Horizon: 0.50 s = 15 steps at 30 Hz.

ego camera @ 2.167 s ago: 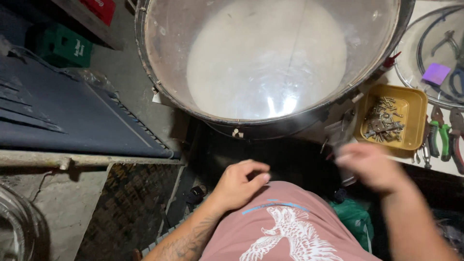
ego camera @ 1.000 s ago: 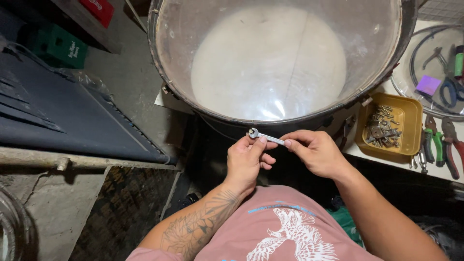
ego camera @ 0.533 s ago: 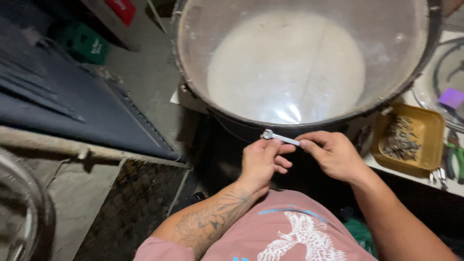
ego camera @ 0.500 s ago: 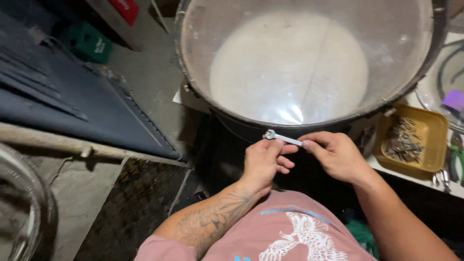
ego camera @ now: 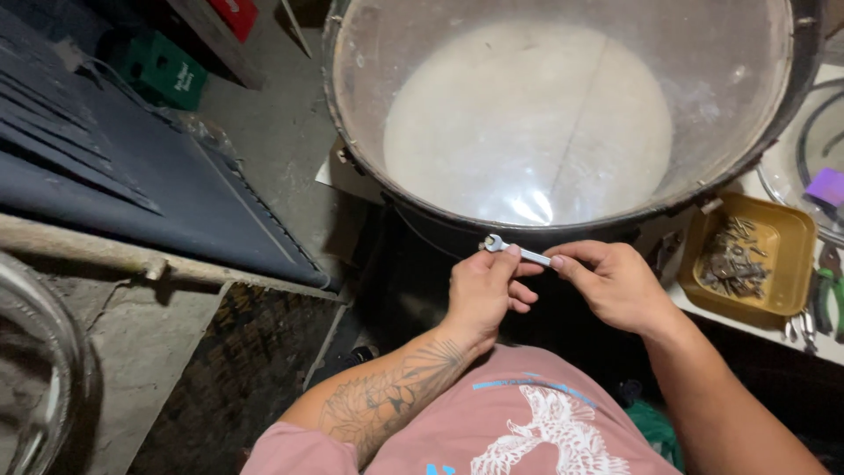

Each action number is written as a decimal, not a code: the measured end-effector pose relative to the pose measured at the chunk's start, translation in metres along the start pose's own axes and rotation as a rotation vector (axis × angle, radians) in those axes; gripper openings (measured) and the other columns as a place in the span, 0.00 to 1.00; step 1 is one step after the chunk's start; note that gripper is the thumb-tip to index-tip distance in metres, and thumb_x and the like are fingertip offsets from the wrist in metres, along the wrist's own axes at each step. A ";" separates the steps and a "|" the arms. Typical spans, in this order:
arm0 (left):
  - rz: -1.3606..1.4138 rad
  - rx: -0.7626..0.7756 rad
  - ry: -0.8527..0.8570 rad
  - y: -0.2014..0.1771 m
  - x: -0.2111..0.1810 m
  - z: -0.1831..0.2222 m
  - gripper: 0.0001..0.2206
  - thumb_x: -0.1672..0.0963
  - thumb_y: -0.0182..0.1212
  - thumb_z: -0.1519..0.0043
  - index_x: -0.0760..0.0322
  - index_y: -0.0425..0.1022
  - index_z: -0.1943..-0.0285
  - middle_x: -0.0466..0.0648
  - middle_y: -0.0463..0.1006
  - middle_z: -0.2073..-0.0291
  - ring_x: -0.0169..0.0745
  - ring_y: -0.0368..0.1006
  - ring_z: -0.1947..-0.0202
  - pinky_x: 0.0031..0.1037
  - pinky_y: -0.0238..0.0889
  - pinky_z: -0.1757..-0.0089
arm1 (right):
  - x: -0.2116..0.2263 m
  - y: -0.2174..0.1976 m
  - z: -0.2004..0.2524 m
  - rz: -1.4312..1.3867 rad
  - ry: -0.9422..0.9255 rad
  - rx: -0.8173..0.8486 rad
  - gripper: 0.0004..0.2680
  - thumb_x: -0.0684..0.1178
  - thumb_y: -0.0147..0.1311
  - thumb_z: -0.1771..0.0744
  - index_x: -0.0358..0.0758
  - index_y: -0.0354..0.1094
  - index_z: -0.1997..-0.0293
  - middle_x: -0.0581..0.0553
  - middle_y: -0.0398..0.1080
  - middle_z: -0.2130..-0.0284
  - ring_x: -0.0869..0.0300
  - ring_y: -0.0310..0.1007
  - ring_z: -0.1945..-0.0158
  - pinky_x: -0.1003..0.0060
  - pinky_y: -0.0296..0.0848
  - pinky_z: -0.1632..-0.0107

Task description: Repairing a drum by applying lubricant to the lugs and tightening them with a wrench

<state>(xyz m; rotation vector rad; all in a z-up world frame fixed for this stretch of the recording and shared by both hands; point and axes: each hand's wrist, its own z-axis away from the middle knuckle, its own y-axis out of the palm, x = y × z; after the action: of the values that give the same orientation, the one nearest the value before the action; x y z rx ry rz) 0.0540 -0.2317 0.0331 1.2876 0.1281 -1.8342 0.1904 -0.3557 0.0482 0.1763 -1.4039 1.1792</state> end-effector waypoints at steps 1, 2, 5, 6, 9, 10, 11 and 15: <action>-0.028 -0.014 0.014 0.000 0.000 0.000 0.15 0.55 0.53 0.30 0.80 0.73 0.55 0.66 0.83 0.60 0.38 0.79 0.80 0.19 0.73 0.80 | -0.004 0.001 0.000 -0.017 -0.005 -0.007 0.08 0.50 0.59 0.33 0.46 0.83 0.54 0.42 0.81 0.73 0.57 0.80 0.65 0.58 0.76 0.58; -0.027 -0.007 0.007 0.001 0.001 0.000 0.15 0.55 0.53 0.30 0.80 0.73 0.55 0.66 0.83 0.60 0.38 0.79 0.80 0.19 0.73 0.80 | -0.004 0.002 0.001 -0.015 0.003 -0.012 0.08 0.50 0.59 0.33 0.46 0.83 0.54 0.42 0.81 0.73 0.57 0.80 0.65 0.58 0.76 0.58; -0.055 -0.006 0.014 0.001 0.001 0.000 0.15 0.55 0.53 0.30 0.80 0.74 0.56 0.66 0.83 0.60 0.38 0.79 0.80 0.20 0.73 0.80 | -0.007 0.004 0.005 -0.053 0.008 -0.015 0.08 0.51 0.59 0.33 0.48 0.82 0.53 0.43 0.82 0.72 0.58 0.80 0.66 0.60 0.76 0.60; -0.044 -0.015 0.006 0.002 0.001 0.000 0.15 0.55 0.53 0.30 0.80 0.74 0.54 0.66 0.83 0.61 0.38 0.78 0.81 0.19 0.73 0.80 | -0.007 0.004 0.006 -0.069 0.006 -0.018 0.08 0.50 0.60 0.34 0.48 0.82 0.53 0.44 0.82 0.72 0.59 0.79 0.67 0.61 0.76 0.61; -0.032 -0.030 0.003 0.000 0.005 -0.001 0.16 0.55 0.54 0.30 0.81 0.75 0.53 0.64 0.83 0.63 0.37 0.78 0.81 0.19 0.73 0.80 | -0.011 0.010 0.015 -0.112 0.032 -0.024 0.08 0.49 0.61 0.34 0.48 0.81 0.53 0.44 0.81 0.73 0.59 0.78 0.73 0.62 0.76 0.65; -0.031 -0.038 0.009 0.000 0.007 -0.002 0.16 0.55 0.55 0.30 0.81 0.75 0.53 0.64 0.83 0.64 0.37 0.78 0.82 0.19 0.73 0.81 | -0.014 0.012 0.020 -0.141 0.060 -0.028 0.08 0.48 0.61 0.35 0.46 0.81 0.54 0.43 0.81 0.74 0.58 0.77 0.78 0.63 0.76 0.68; -0.030 -0.038 0.007 -0.002 0.007 -0.002 0.16 0.55 0.55 0.30 0.81 0.75 0.53 0.64 0.83 0.64 0.37 0.78 0.82 0.19 0.73 0.81 | -0.008 0.011 0.024 -0.141 0.061 -0.027 0.08 0.48 0.61 0.35 0.46 0.81 0.54 0.43 0.81 0.74 0.58 0.77 0.78 0.63 0.76 0.68; -0.071 -0.067 0.030 -0.008 0.015 -0.002 0.15 0.55 0.58 0.32 0.80 0.77 0.55 0.64 0.83 0.67 0.39 0.78 0.83 0.21 0.73 0.81 | -0.003 0.016 0.035 -0.285 0.074 0.047 0.09 0.43 0.59 0.35 0.38 0.80 0.51 0.39 0.82 0.72 0.57 0.78 0.77 0.62 0.78 0.71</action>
<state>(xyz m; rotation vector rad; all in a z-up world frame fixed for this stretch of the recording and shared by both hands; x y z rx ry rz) 0.0486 -0.2344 0.0164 1.2786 0.2522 -1.8554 0.1569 -0.3753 0.0462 0.3513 -1.2406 0.9730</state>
